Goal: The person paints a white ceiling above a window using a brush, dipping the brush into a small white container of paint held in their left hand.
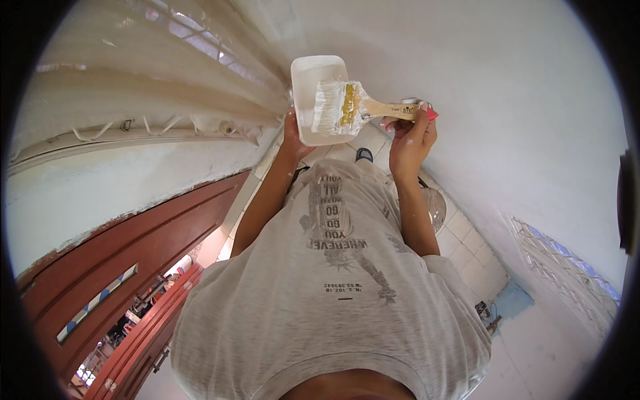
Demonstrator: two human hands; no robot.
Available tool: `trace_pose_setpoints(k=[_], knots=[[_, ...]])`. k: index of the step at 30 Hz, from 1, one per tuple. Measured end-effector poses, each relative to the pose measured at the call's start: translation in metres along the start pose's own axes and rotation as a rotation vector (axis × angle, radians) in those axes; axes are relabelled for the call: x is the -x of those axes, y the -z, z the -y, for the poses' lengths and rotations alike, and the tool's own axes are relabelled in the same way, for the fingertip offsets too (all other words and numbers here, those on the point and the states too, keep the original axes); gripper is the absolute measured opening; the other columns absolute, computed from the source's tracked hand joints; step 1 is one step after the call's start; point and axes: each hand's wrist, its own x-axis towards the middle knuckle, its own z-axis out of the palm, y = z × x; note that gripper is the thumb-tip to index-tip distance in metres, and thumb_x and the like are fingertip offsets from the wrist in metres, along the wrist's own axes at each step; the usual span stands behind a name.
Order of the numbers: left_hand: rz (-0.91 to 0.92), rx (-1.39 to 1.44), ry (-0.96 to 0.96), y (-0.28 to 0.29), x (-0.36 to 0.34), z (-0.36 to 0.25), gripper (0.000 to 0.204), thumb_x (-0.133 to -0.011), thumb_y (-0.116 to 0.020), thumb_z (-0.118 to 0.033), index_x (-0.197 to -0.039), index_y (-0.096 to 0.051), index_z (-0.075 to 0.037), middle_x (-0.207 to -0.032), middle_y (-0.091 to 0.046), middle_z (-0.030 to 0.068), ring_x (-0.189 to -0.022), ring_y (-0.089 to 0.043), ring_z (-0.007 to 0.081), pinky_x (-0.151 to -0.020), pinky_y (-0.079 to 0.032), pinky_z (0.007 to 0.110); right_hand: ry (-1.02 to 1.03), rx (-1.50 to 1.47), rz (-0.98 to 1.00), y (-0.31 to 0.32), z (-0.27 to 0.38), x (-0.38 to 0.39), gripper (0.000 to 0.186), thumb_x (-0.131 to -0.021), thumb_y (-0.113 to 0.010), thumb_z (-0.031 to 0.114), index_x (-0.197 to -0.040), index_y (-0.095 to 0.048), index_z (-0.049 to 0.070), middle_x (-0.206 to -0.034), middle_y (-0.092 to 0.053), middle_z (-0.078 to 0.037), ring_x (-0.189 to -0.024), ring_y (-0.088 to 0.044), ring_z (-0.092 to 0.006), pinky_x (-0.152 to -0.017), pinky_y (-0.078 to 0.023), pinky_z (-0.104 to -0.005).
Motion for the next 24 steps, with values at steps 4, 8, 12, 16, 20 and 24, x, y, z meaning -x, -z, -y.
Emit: trace_pose_setpoints(k=[4,8,12,16,20,24], knots=[[-0.035,-0.013,-0.020,-0.003,0.005,-0.005,0.063,-0.102,-0.035,-0.051,-0.150,-0.036,-0.010,-0.146,-0.049,0.0133,-0.130,-0.052,0.0323,-0.108,-0.045,0.051,-0.346,-0.370,-0.185,0.027,-0.030,-0.005,0.029,-0.104,-0.047,0.025,-0.102,-0.052,-0.003,-0.088,-0.058,-0.011,-0.071,-0.059,-0.0181,-0.068,-0.051,-0.0309],[-0.198,-0.112,-0.012,-0.001,0.007,-0.009,0.062,-0.102,-0.037,-0.050,-0.148,-0.039,-0.009,-0.140,-0.054,0.0129,-0.125,-0.056,0.0321,-0.104,-0.048,0.051,-0.631,-0.626,-0.191,0.044,-0.047,-0.001,0.024,-0.102,-0.054,0.022,-0.104,-0.056,-0.002,-0.090,-0.057,-0.008,-0.075,-0.057,-0.0158,-0.066,-0.054,-0.0216],[-0.347,-0.261,-0.071,0.008,0.026,-0.009,0.053,-0.102,-0.040,-0.044,-0.142,-0.045,-0.008,-0.130,-0.060,0.0126,-0.116,-0.062,0.0294,-0.095,-0.055,0.046,-0.856,-0.753,-0.194,0.057,-0.084,0.003,0.020,-0.101,-0.052,0.020,-0.107,-0.052,0.001,-0.093,-0.057,-0.009,-0.078,-0.058,-0.0163,-0.063,-0.054,-0.0226],[-0.492,-0.315,-0.093,0.027,0.064,-0.002,0.058,-0.101,-0.043,-0.045,-0.143,-0.043,-0.005,-0.132,-0.059,0.0140,-0.115,-0.063,0.0284,-0.091,-0.058,0.044,-0.941,-0.819,-0.192,0.075,-0.120,-0.003,0.019,-0.098,-0.061,0.016,-0.107,-0.056,0.000,-0.098,-0.061,-0.010,-0.084,-0.062,-0.0170,-0.069,-0.056,-0.0225],[-0.718,-0.290,-0.129,0.054,0.105,0.001,0.057,-0.101,-0.043,-0.045,-0.143,-0.043,-0.006,-0.131,-0.059,0.0136,-0.114,-0.064,0.0283,-0.091,-0.058,0.044,-0.878,-0.615,0.073,0.099,-0.164,-0.037,0.025,-0.095,-0.065,0.012,-0.115,-0.062,-0.003,-0.107,-0.066,-0.013,-0.089,-0.065,-0.0182,-0.077,-0.057,-0.0244],[-0.863,-0.250,-0.124,0.089,0.121,0.000,0.057,-0.101,-0.042,-0.045,-0.142,-0.044,-0.007,-0.130,-0.060,0.0133,-0.113,-0.064,0.0283,-0.090,-0.058,0.044,-0.849,-0.279,0.434,0.097,-0.228,-0.094,0.034,-0.094,-0.067,0.014,-0.122,-0.061,-0.004,-0.097,-0.067,-0.006,-0.079,-0.060,-0.0136,-0.075,-0.050,-0.0284]])
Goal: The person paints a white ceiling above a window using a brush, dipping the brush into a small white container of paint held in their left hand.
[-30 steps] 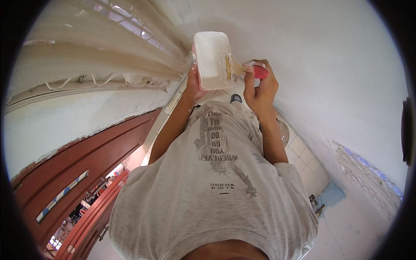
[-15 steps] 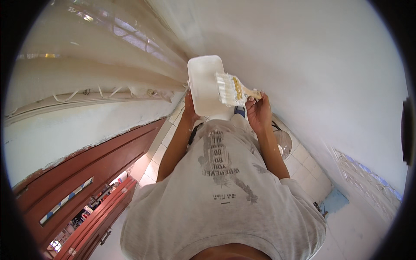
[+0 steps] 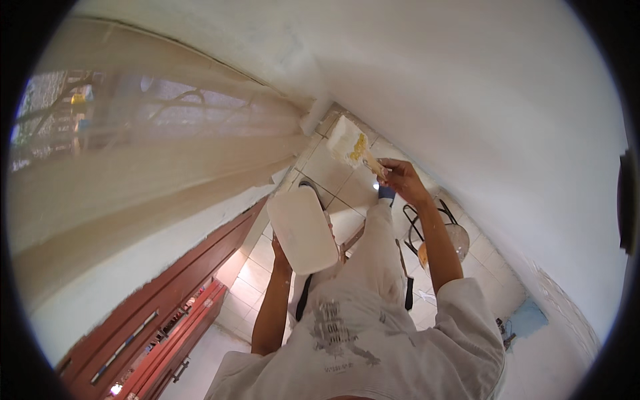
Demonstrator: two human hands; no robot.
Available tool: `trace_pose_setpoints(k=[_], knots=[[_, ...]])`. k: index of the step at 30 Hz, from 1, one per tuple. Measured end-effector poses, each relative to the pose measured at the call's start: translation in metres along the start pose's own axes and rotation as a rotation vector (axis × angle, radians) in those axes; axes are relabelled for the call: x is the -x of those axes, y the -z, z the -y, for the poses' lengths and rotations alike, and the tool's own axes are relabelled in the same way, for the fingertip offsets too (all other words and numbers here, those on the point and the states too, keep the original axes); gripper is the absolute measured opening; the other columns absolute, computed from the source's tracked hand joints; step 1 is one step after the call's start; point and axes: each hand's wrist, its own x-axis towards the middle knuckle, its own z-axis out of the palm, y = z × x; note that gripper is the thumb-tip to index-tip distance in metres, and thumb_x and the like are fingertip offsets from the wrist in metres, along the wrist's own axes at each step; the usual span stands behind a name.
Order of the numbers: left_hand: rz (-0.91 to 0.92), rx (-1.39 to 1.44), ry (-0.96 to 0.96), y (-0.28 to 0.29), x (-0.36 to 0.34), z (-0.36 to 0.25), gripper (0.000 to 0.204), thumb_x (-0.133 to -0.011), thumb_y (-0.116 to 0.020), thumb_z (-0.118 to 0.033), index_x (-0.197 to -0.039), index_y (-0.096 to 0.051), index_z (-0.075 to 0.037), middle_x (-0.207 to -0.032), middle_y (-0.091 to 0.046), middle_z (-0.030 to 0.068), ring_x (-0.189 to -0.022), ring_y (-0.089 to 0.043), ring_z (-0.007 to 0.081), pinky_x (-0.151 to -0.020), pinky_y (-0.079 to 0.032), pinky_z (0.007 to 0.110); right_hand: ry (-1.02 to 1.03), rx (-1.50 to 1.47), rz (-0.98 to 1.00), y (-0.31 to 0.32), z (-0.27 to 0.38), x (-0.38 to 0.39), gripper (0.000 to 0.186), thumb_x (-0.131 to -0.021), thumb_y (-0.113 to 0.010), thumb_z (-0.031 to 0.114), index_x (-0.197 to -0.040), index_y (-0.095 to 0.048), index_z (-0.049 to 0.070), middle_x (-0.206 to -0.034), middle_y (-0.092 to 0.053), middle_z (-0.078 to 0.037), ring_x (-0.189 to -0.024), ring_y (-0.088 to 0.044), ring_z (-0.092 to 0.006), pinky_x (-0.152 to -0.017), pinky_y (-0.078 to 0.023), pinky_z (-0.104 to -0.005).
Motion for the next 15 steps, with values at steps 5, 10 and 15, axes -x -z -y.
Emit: trace_pose_setpoints(k=[5,10,15], knots=[[-0.051,-0.005,0.051,0.029,-0.031,0.009,0.056,-0.101,-0.042,-0.046,-0.142,-0.044,-0.007,-0.130,-0.060,0.0129,-0.113,-0.064,0.0282,-0.090,-0.058,0.044,0.048,0.620,0.007,0.073,-0.035,-0.147,0.025,-0.099,-0.056,0.015,-0.119,-0.062,0.002,-0.087,-0.062,0.000,-0.069,-0.047,-0.0058,-0.060,-0.040,-0.0212],[-0.114,-0.007,0.103,0.062,-0.042,0.018,0.055,-0.102,-0.041,-0.046,-0.142,-0.045,-0.008,-0.129,-0.060,0.0126,-0.112,-0.064,0.0281,-0.089,-0.058,0.044,0.333,1.325,-0.323,0.079,-0.048,-0.263,0.036,-0.091,-0.061,0.025,-0.114,-0.067,-0.001,-0.092,-0.072,-0.019,-0.084,-0.070,-0.0324,-0.079,-0.053,-0.0390],[-0.170,0.007,0.157,0.085,-0.042,0.024,0.055,-0.102,-0.040,-0.046,-0.141,-0.045,-0.009,-0.128,-0.061,0.0122,-0.111,-0.065,0.0280,-0.089,-0.058,0.043,0.345,1.213,-0.294,0.084,-0.060,-0.313,0.035,-0.091,-0.062,0.029,-0.107,-0.070,-0.002,-0.098,-0.070,-0.025,-0.094,-0.069,-0.0393,-0.084,-0.053,-0.0422]])
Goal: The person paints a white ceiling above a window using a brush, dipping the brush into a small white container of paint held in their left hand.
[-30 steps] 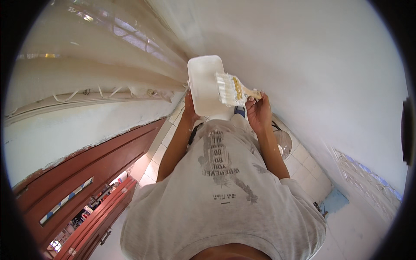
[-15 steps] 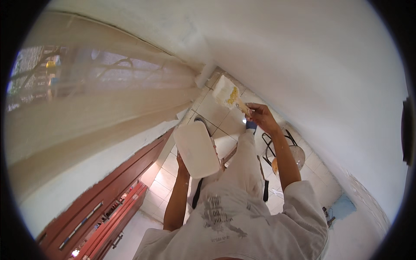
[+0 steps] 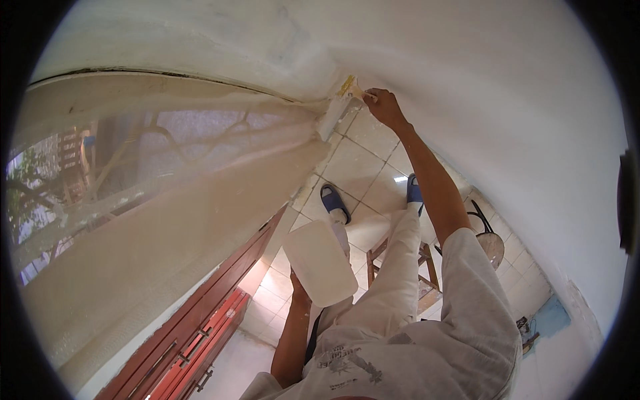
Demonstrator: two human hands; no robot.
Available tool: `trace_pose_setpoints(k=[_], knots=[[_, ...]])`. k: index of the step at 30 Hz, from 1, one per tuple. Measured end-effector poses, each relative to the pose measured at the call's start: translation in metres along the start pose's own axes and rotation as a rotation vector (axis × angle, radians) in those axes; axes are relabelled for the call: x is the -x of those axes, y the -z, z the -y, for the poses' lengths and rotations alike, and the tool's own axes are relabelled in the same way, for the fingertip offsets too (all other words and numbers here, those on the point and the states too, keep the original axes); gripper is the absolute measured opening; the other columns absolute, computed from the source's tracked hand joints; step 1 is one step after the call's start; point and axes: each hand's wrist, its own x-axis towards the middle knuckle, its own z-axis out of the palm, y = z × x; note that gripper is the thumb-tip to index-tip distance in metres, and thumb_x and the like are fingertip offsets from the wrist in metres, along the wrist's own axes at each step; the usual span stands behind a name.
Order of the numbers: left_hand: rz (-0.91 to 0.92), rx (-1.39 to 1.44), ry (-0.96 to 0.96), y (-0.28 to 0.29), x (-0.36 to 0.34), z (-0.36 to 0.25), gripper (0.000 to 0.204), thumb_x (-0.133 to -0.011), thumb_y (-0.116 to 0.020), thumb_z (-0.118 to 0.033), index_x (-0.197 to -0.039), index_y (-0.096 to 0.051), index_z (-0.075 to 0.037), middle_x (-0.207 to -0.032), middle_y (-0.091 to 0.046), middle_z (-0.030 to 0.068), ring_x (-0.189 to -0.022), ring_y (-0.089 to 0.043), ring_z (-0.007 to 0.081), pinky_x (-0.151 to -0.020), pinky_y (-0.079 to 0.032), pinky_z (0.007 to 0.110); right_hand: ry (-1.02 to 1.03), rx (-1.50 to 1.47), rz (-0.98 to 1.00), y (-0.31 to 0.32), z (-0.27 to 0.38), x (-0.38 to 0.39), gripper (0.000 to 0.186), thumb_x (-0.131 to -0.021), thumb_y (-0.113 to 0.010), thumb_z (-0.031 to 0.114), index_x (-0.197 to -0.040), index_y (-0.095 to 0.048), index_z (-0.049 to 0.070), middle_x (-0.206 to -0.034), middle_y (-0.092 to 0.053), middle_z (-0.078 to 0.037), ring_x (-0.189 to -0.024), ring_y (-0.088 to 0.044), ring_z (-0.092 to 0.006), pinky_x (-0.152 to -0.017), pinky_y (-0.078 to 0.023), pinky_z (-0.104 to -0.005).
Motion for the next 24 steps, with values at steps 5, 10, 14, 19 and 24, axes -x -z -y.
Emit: trace_pose_setpoints(k=[5,10,14,19,24], knots=[[-0.010,0.031,0.031,0.011,0.000,0.002,0.054,-0.102,-0.040,-0.047,-0.141,-0.046,-0.010,-0.127,-0.061,0.0118,-0.111,-0.065,0.0280,-0.088,-0.059,0.043,-0.057,-0.053,0.004,0.000,0.037,-0.010,0.039,-0.092,-0.064,0.035,-0.105,-0.072,-0.002,-0.096,-0.071,-0.023,-0.090,-0.070,-0.0374,-0.081,-0.054,-0.0411],[0.072,-0.041,-0.007,-0.018,0.001,-0.016,0.053,-0.102,-0.039,-0.046,-0.141,-0.046,-0.010,-0.127,-0.062,0.0114,-0.111,-0.065,0.0280,-0.088,-0.059,0.043,-0.102,-0.224,-0.012,0.046,0.107,-0.008,0.042,-0.093,-0.066,0.037,-0.108,-0.072,-0.002,-0.076,-0.068,-0.008,-0.070,-0.061,-0.0159,-0.068,-0.050,-0.0323],[0.279,0.040,0.103,-0.086,0.020,-0.042,0.072,-0.097,-0.037,-0.059,-0.148,-0.036,-0.008,-0.136,-0.053,0.0184,-0.118,-0.058,0.0379,-0.100,-0.046,0.054,0.000,-0.400,0.008,0.101,0.204,0.021,0.038,-0.095,-0.066,0.034,-0.107,-0.072,-0.002,-0.070,-0.057,0.001,-0.064,-0.046,-0.0071,-0.059,-0.041,-0.0265],[0.454,0.170,0.165,-0.097,0.014,-0.046,0.084,-0.094,-0.036,-0.066,-0.153,-0.029,-0.006,-0.143,-0.048,0.0226,-0.121,-0.056,0.0429,-0.107,-0.039,0.061,0.060,-0.595,-0.048,0.101,0.202,0.027,0.036,-0.096,-0.065,0.034,-0.103,-0.070,-0.001,-0.071,-0.052,0.006,-0.063,-0.041,-0.0047,-0.057,-0.036,-0.0242],[0.461,-0.005,0.117,-0.058,-0.003,-0.035,0.083,-0.094,-0.036,-0.065,-0.153,-0.029,-0.007,-0.143,-0.048,0.0221,-0.122,-0.057,0.0408,-0.106,-0.039,0.061,-0.048,-0.402,-0.003,0.012,0.060,-0.005,0.032,-0.097,-0.063,0.033,-0.106,-0.070,0.004,-0.073,-0.058,0.001,-0.065,-0.047,-0.0086,-0.062,-0.042,-0.0269]])
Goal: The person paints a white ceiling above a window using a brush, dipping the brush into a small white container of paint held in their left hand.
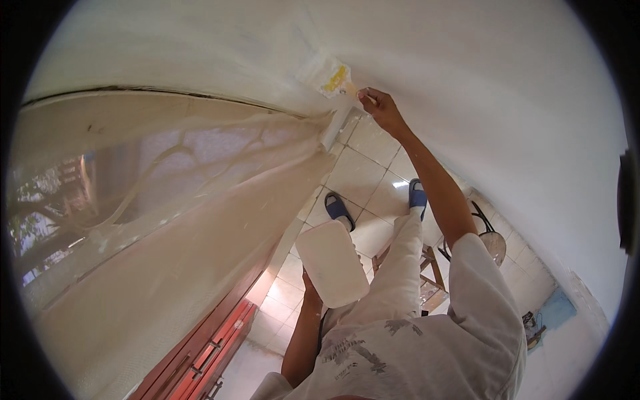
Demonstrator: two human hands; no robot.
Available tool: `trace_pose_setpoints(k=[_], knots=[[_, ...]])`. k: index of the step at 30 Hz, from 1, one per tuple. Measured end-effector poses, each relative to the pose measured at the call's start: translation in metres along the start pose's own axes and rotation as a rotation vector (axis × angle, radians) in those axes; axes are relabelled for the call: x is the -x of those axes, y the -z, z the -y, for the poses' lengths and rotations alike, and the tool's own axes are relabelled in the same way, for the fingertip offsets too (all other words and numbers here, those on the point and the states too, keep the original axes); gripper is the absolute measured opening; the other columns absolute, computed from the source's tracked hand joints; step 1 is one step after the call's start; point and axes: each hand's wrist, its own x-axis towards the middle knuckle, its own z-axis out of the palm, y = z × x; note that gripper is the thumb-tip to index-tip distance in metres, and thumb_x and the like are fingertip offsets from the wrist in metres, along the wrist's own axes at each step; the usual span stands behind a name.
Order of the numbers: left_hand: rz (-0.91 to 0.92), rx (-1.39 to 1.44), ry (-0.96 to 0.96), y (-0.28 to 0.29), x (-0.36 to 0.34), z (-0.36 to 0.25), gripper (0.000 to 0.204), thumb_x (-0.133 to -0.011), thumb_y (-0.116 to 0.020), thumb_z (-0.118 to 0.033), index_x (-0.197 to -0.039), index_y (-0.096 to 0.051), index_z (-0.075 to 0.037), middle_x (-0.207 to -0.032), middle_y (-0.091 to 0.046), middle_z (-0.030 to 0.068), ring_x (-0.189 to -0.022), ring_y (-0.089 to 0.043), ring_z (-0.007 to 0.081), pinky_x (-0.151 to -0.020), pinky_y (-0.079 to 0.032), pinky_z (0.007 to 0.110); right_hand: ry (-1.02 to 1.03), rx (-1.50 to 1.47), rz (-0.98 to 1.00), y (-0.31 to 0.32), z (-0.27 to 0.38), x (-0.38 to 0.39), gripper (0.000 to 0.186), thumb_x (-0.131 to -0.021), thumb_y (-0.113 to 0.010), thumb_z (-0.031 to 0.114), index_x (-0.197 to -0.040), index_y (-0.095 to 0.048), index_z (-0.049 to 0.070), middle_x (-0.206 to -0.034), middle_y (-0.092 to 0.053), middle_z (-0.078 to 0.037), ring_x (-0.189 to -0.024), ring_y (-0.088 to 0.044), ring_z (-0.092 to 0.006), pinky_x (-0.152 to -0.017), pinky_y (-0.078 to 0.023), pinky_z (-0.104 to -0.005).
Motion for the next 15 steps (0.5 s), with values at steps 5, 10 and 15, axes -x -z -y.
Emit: trace_pose_setpoints(k=[5,10,15], knots=[[-0.210,-0.031,-0.024,0.027,0.017,0.006,0.081,-0.095,-0.037,-0.063,-0.152,-0.031,-0.007,-0.141,-0.049,0.0214,-0.120,-0.057,0.0398,-0.105,-0.041,0.060,-0.110,0.075,-0.063,-0.010,-0.093,-0.003,0.030,-0.095,-0.062,0.033,-0.106,-0.071,0.007,-0.085,-0.071,-0.009,-0.073,-0.063,-0.0167,-0.074,-0.051,-0.0318],[-0.273,-0.047,-0.022,0.031,0.025,0.012,0.078,-0.095,-0.037,-0.062,-0.151,-0.032,-0.007,-0.140,-0.050,0.0206,-0.119,-0.058,0.0388,-0.103,-0.042,0.058,-0.261,0.372,-0.077,-0.012,-0.126,-0.008,0.036,-0.093,-0.059,0.039,-0.103,-0.072,0.007,-0.098,-0.072,-0.017,-0.091,-0.069,-0.0351,-0.083,-0.052,-0.0420],[-0.251,-0.060,-0.008,0.027,0.020,0.012,0.076,-0.096,-0.037,-0.060,-0.150,-0.033,-0.007,-0.139,-0.051,0.0199,-0.118,-0.059,0.0377,-0.102,-0.043,0.057,-0.125,0.498,-0.066,-0.012,-0.113,-0.022,0.037,-0.093,-0.058,0.038,-0.100,-0.073,0.005,-0.095,-0.072,-0.018,-0.092,-0.068,-0.0374,-0.083,-0.052,-0.0434]])
